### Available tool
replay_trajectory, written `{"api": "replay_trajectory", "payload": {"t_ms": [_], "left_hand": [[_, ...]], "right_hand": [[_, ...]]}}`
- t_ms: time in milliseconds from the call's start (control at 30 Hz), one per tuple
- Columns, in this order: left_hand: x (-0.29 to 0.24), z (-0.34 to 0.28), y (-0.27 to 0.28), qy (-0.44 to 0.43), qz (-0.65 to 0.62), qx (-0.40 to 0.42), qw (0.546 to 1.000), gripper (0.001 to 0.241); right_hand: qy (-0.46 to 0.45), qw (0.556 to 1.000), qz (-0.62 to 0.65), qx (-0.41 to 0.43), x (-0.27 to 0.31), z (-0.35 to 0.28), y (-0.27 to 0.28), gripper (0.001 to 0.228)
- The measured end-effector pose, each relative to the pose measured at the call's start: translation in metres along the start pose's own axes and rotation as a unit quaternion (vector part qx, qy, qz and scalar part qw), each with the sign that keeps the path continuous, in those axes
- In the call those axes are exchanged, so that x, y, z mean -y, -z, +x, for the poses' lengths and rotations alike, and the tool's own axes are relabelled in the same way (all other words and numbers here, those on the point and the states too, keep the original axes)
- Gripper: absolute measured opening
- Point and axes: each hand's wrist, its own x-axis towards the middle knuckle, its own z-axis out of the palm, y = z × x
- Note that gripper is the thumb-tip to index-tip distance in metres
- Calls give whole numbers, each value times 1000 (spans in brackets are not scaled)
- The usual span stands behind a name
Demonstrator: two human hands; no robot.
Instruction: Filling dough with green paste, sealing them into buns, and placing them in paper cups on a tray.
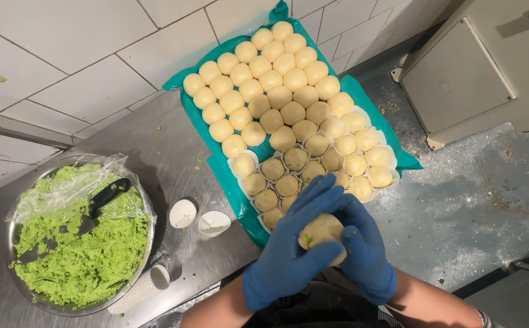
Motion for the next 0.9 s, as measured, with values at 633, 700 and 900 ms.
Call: {"api": "replay_trajectory", "payload": {"t_ms": [633,700,900], "left_hand": [[-3,-2,4,-85,97,35,991,79],[9,-14,-2,-45,62,42,996,61],[38,-26,-8,-1,-43,-125,991,50]], "right_hand": [[-110,989,53,82,-15,-19,6,88],[-146,989,12,-13,-18,-20,6,83],[-81,996,17,19,-16,-7,1,83]]}}
